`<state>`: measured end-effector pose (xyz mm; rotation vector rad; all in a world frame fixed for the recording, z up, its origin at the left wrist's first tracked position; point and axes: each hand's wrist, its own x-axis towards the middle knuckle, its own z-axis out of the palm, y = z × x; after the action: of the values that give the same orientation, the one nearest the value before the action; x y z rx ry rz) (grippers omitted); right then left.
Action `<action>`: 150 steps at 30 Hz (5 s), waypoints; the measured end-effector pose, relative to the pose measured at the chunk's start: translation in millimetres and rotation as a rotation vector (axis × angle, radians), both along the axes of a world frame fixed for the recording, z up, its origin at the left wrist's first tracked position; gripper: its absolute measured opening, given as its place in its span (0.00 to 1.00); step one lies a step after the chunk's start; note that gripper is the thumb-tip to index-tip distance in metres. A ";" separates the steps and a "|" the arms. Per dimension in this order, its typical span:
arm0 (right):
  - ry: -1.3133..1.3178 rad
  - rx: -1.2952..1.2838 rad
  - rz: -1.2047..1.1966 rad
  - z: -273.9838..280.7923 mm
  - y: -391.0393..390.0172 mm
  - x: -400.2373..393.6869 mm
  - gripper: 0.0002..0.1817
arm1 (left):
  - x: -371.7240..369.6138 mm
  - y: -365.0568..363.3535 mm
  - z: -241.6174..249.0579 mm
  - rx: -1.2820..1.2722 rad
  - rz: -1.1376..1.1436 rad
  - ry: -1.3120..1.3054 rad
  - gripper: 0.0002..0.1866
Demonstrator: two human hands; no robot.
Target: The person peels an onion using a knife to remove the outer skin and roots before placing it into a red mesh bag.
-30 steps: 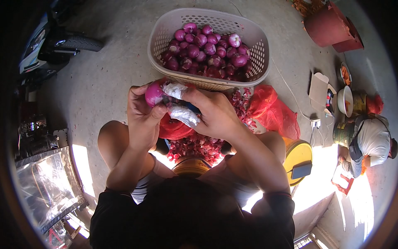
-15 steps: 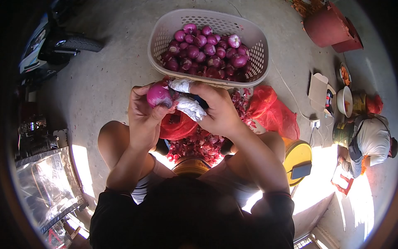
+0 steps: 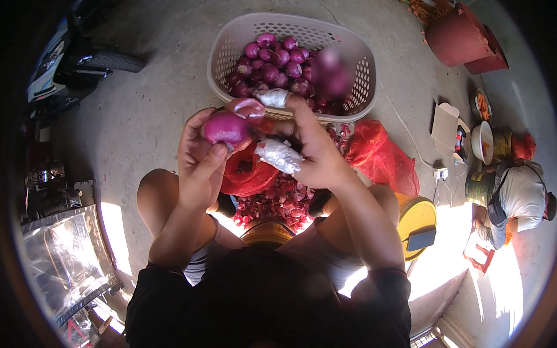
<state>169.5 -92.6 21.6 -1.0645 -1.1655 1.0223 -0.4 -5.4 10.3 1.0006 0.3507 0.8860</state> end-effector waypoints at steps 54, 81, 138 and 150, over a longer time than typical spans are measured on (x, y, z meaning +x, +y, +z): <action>-0.440 -0.246 0.118 15.5 -8.8 12.1 0.39 | -3.3 5.5 -0.5 -0.252 -0.203 0.070 0.21; -0.264 0.047 0.237 14.5 -12.2 23.5 0.31 | -12.9 2.6 -6.8 -0.949 -0.664 -0.290 0.28; -0.605 0.199 -0.083 1.4 1.9 -3.8 0.22 | -0.9 -0.5 4.9 -0.225 -0.024 0.052 0.18; -0.721 0.183 -0.074 -5.9 -1.6 7.9 0.28 | -3.6 1.1 -4.3 -0.241 -0.018 0.155 0.19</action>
<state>177.4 -94.3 15.6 -1.3620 -1.7380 0.4544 -4.1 -4.3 6.0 0.8492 0.5655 0.7323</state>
